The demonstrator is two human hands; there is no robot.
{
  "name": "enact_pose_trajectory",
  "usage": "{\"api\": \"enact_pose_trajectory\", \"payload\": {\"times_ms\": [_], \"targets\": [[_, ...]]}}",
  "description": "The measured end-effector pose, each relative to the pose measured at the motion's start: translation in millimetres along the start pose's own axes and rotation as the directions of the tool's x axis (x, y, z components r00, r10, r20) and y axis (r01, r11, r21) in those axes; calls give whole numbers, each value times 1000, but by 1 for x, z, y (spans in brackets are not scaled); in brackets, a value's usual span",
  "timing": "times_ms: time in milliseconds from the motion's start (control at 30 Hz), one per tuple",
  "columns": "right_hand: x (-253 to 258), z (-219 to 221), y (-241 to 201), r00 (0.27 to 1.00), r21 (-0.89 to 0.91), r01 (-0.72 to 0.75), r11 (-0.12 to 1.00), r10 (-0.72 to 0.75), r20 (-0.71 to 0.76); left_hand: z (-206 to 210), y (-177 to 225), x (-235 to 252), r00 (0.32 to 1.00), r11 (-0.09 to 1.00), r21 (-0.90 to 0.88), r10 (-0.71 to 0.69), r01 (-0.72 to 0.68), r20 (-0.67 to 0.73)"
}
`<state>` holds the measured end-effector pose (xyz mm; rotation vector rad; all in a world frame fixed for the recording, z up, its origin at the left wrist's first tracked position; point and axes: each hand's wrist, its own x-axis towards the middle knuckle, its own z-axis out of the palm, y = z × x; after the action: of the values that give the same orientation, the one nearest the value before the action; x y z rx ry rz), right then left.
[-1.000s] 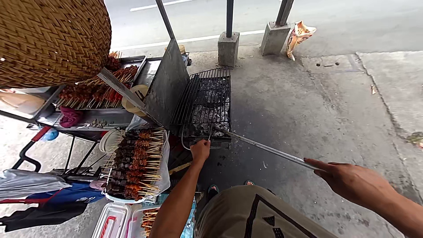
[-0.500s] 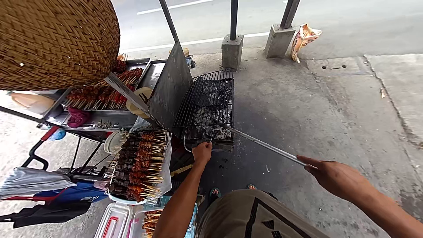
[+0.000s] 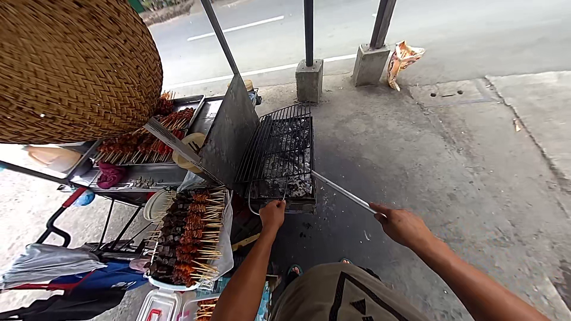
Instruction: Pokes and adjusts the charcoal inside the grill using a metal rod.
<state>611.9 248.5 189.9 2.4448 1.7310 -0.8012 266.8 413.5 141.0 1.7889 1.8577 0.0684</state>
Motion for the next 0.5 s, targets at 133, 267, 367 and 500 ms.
{"api": "enact_pose_trajectory", "payload": {"times_ms": [133,267,367,500], "targets": [[-3,-1,-2,1000,-4,-1,1000,1,-14,-1,2,-1,1000,1000,-8,-10,10,0],[-1,4,3,1000,-5,-6,1000,6,18,0,2,-1,1000,1000,-18,-9,9,0],[-2,0,2,1000,-1,12,1000,-12,-8,0,5,-1,1000,999,-32,-13,13,-4],[-1,1,0,1000,-10,-3,1000,3,14,2,4,-2,1000,999,-39,-10,10,0]]}}
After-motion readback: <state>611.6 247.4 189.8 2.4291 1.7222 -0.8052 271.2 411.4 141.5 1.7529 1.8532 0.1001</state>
